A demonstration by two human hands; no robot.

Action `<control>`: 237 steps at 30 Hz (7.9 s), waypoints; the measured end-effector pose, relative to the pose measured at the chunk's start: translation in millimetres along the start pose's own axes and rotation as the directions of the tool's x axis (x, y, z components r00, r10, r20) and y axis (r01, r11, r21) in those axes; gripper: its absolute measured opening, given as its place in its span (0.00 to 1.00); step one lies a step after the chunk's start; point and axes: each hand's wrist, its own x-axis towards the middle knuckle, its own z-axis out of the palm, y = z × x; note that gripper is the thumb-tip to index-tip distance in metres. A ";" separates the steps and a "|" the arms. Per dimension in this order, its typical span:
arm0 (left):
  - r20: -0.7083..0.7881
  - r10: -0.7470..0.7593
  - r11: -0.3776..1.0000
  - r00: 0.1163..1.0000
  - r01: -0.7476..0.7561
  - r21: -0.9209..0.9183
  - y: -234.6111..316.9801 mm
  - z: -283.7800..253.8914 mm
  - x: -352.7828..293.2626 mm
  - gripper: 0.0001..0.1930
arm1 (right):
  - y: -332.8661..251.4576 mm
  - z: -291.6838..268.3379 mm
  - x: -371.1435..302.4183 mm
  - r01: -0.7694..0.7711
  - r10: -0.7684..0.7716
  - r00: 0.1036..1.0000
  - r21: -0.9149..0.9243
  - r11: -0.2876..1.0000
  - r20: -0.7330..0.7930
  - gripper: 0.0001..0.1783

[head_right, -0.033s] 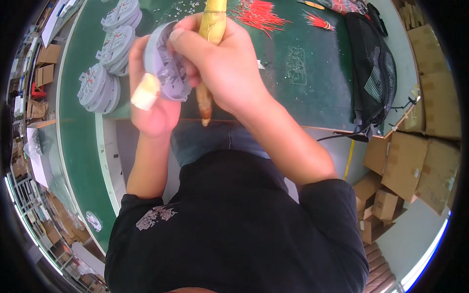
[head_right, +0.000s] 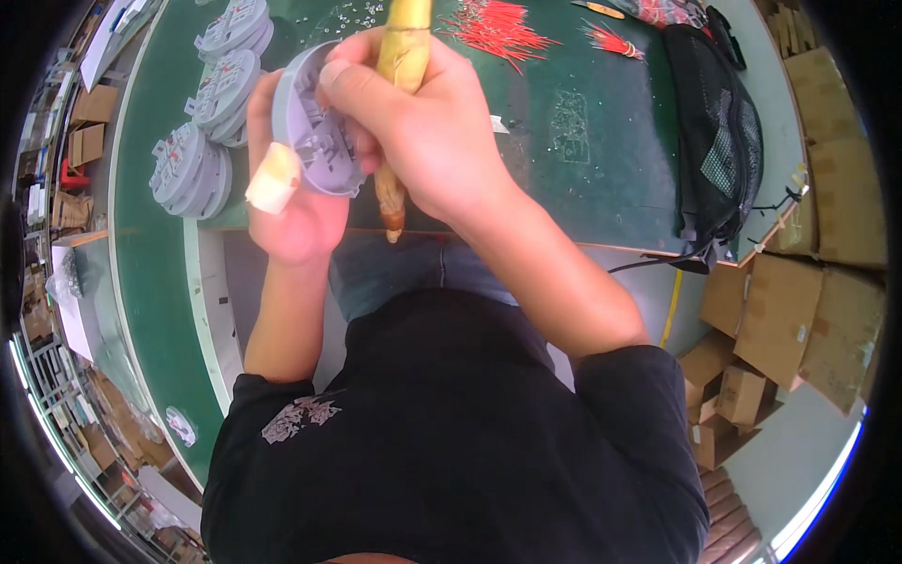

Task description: Assembling electronic components by soldering or gluing parts onto a circular base plate at a workbench.

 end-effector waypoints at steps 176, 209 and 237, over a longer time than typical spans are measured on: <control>-0.511 0.309 0.928 0.802 -0.138 0.345 203.8 -179.9 -5.2 0.28 | -79.8 -110.1 37.9 -0.063 -0.243 0.961 -0.964 0.259 -0.128 0.12; -0.459 0.086 0.989 0.884 -0.020 0.148 66.1 -38.4 -16.1 0.28 | -87.3 -114.5 47.1 0.236 -0.441 0.870 -0.972 -0.024 0.222 0.11; -0.025 0.210 0.830 0.977 -0.164 0.533 42.7 52.5 35.2 0.25 | -88.3 -28.6 -25.4 0.210 -0.251 0.967 -0.687 0.696 0.042 0.06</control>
